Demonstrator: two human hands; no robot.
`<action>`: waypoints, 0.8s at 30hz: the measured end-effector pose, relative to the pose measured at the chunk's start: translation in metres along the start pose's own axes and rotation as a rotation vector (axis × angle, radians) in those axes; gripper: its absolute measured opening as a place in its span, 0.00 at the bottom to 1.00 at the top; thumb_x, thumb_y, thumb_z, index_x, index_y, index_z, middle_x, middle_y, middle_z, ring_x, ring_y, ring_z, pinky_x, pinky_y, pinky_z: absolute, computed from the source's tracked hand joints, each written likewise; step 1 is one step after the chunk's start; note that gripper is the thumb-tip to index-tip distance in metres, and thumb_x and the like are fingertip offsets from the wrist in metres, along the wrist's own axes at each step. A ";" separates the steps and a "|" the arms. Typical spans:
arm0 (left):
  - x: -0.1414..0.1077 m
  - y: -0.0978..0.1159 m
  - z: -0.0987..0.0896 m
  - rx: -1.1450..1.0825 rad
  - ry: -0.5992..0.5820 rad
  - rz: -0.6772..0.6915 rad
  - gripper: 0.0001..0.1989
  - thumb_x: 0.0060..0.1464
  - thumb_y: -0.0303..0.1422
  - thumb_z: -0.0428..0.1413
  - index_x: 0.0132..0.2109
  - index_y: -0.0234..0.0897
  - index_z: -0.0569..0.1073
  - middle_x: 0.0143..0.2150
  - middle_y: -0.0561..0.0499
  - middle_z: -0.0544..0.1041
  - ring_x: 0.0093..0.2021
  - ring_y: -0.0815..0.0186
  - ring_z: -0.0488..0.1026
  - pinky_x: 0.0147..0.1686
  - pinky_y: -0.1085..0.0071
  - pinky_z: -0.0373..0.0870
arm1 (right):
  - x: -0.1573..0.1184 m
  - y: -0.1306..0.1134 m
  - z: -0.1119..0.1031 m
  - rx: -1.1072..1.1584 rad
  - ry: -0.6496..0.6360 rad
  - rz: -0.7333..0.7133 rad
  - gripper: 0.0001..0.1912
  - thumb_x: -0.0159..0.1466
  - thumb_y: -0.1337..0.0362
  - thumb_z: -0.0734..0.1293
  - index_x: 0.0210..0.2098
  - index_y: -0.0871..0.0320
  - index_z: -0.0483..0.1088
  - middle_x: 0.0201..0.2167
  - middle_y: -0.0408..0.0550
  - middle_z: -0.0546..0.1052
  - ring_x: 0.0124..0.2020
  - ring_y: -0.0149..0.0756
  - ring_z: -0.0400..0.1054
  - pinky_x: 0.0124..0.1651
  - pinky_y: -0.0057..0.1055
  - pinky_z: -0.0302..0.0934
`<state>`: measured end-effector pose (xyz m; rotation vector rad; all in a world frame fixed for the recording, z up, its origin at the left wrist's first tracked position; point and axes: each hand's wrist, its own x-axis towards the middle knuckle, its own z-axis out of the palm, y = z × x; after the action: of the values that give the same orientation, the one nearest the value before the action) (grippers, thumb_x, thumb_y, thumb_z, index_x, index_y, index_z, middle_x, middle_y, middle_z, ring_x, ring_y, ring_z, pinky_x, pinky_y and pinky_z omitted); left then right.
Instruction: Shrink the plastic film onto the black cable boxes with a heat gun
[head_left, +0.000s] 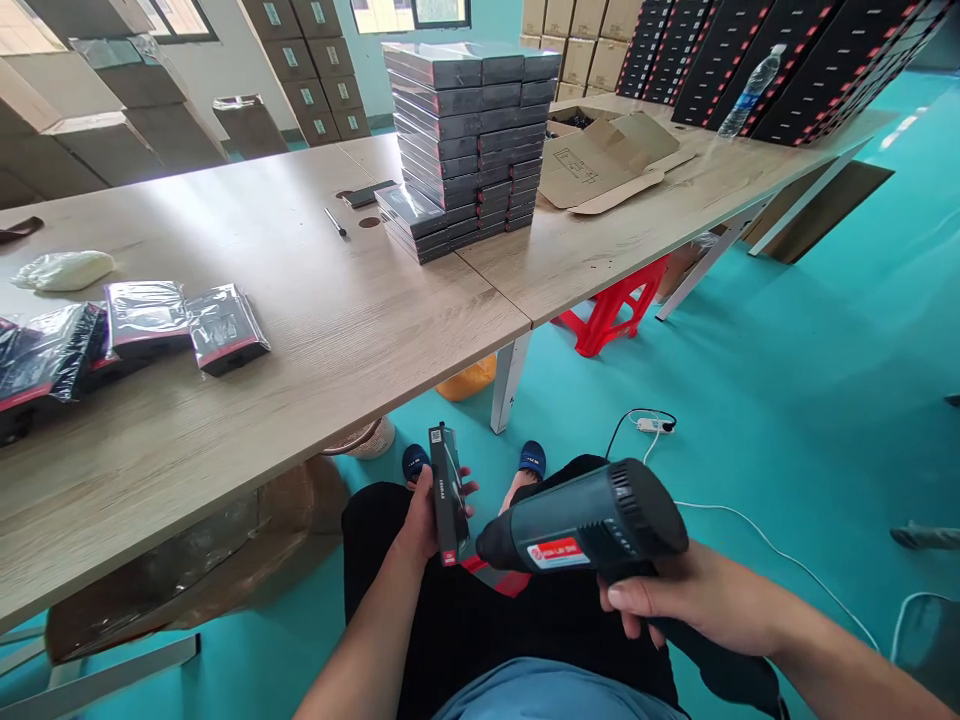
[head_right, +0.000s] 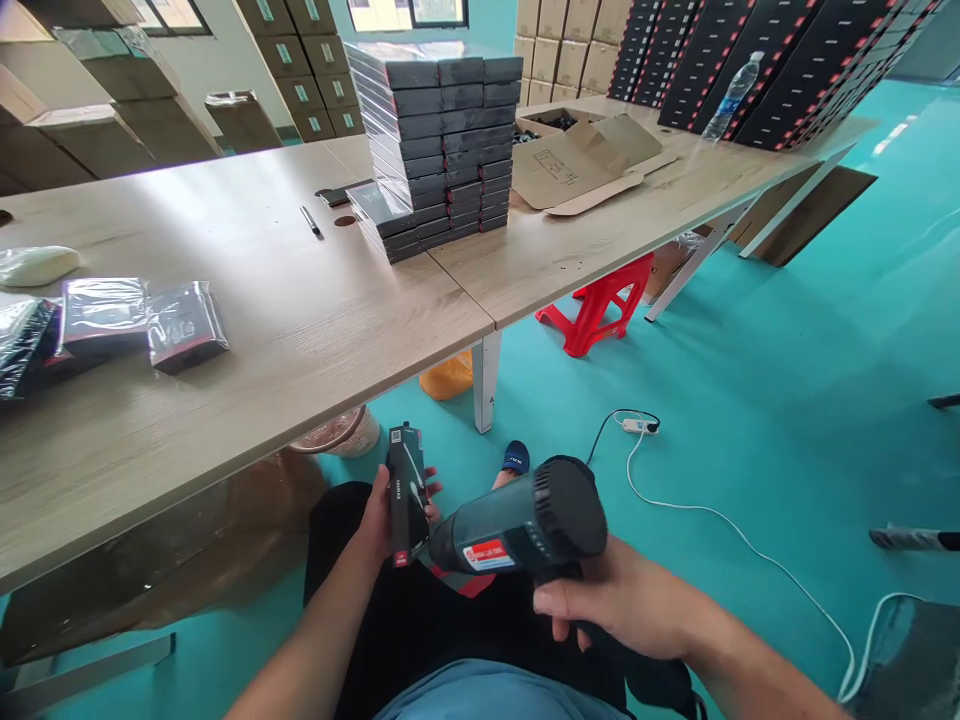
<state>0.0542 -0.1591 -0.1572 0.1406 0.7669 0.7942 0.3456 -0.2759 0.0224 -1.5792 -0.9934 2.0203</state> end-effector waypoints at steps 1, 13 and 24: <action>-0.002 0.002 0.000 -0.040 -0.033 -0.009 0.25 0.57 0.51 0.61 0.50 0.34 0.77 0.44 0.41 0.80 0.41 0.55 0.79 0.31 0.67 0.74 | -0.001 0.007 0.000 0.077 0.031 -0.012 0.18 0.58 0.51 0.77 0.37 0.61 0.80 0.34 0.51 0.80 0.33 0.40 0.74 0.32 0.31 0.69; -0.008 0.007 0.029 -0.064 -0.370 -0.070 0.35 0.56 0.47 0.60 0.63 0.27 0.72 0.50 0.37 0.80 0.45 0.55 0.78 0.46 0.61 0.76 | 0.014 0.024 -0.013 0.880 0.349 -0.137 0.19 0.53 0.60 0.81 0.42 0.63 0.83 0.33 0.51 0.80 0.29 0.35 0.72 0.27 0.24 0.71; -0.003 0.005 0.031 0.028 -0.067 -0.130 0.23 0.61 0.44 0.55 0.50 0.28 0.79 0.40 0.37 0.84 0.37 0.53 0.82 0.40 0.61 0.79 | 0.013 0.010 -0.005 0.455 0.166 -0.144 0.19 0.58 0.53 0.78 0.43 0.59 0.81 0.35 0.50 0.81 0.30 0.36 0.74 0.28 0.27 0.69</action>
<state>0.0709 -0.1526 -0.1310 0.1406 0.7163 0.6528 0.3480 -0.2725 0.0059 -1.3578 -0.5200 1.8188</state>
